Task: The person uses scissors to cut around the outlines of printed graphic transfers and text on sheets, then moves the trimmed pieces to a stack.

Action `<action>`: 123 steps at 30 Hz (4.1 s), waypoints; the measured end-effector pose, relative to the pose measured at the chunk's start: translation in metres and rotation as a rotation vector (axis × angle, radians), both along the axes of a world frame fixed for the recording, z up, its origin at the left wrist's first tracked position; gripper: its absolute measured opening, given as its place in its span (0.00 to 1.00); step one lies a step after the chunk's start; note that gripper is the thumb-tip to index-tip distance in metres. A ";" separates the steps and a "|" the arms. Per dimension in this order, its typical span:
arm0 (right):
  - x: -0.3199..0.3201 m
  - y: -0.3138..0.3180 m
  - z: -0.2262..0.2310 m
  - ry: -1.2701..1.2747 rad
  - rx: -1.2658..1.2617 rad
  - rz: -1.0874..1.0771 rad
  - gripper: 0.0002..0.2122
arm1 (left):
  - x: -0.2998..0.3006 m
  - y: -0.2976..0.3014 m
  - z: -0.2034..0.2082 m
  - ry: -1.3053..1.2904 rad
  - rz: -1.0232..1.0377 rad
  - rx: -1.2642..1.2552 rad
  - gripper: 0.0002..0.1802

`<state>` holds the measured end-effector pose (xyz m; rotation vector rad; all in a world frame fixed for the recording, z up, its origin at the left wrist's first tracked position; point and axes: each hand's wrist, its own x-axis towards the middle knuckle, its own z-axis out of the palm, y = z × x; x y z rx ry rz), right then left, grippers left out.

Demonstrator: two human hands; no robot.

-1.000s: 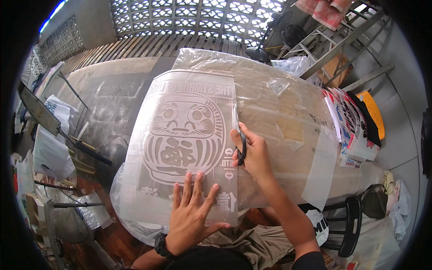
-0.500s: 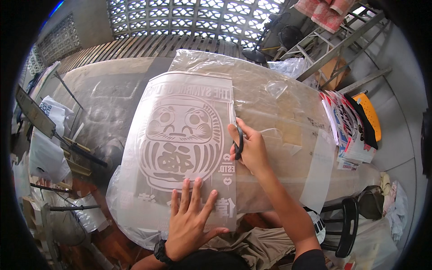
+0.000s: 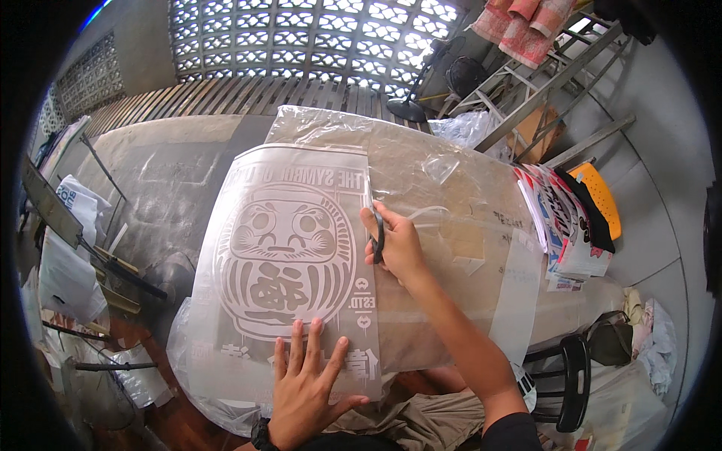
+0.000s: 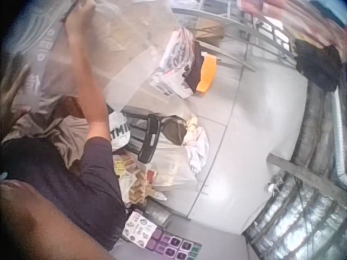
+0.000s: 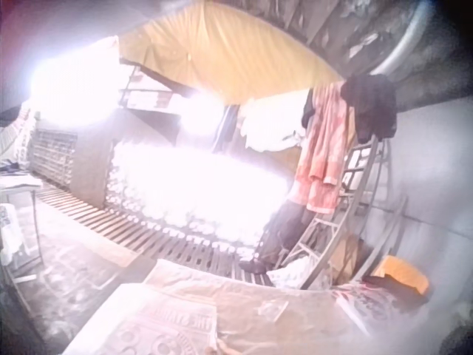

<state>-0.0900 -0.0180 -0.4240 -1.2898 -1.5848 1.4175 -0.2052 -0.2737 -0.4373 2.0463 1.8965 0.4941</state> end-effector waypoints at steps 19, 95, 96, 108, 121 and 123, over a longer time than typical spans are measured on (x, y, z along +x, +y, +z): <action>-0.009 0.111 0.002 0.154 -0.008 -0.016 0.32 | 0.000 -0.001 0.003 -0.041 0.007 0.008 0.48; 0.100 -0.282 -0.013 0.032 -0.342 0.142 0.23 | -0.021 0.045 -0.016 0.174 0.145 0.194 0.56; 0.099 -0.282 -0.011 0.024 -0.333 0.125 0.25 | -0.021 0.045 -0.015 0.176 0.146 0.192 0.56; 0.087 -0.276 -0.005 -0.011 -0.217 0.080 0.36 | -0.020 0.047 -0.020 0.141 0.156 0.208 0.61; 0.087 -0.263 -0.008 -0.043 -0.215 0.138 0.36 | -0.021 0.046 -0.020 0.141 0.155 0.211 0.60; 0.086 -0.261 -0.008 -0.042 -0.209 0.130 0.36 | -0.021 0.046 -0.021 0.146 0.156 0.213 0.60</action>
